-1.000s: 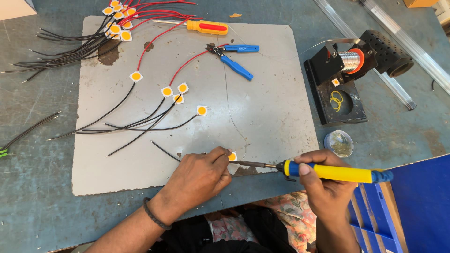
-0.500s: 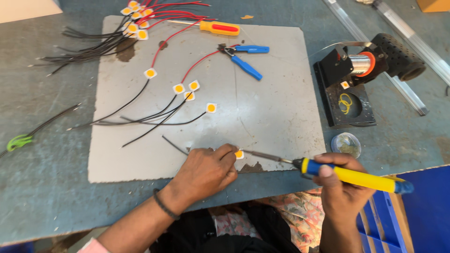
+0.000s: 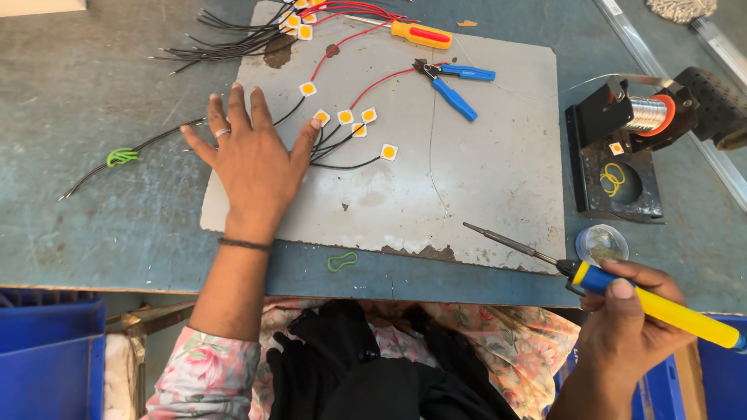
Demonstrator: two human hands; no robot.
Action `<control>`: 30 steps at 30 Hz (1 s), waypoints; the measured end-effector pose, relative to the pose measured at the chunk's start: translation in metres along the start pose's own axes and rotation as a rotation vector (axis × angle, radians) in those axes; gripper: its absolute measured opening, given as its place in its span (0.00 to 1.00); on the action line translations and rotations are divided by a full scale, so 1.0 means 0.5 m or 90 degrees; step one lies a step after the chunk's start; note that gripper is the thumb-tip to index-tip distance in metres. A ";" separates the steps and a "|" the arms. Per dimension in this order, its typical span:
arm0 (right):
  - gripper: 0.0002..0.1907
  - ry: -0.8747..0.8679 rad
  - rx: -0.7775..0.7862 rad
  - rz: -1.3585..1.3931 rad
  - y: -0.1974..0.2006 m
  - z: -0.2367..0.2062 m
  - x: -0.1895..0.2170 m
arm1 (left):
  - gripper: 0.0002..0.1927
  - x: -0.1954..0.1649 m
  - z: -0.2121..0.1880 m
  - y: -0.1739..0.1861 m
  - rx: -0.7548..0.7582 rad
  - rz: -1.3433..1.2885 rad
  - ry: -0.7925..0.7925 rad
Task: The person strips the ends of black wires using wire cutters, applies flux, and solders them to small square LED modules on a workbench. The person then moves the completed units aside.
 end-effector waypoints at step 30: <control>0.15 -0.008 -0.041 0.009 0.053 0.067 -0.044 | 0.24 -0.127 0.009 -0.039 0.103 -0.037 -0.185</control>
Point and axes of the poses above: each hand's wrist, its own z-axis towards the middle knuckle, its own y-axis out of the back of the hand, x = y × z, the point moved 3 cm from there along z, towards the middle knuckle, and after that the axes turned 6 degrees about z, right-handed, at the moved point
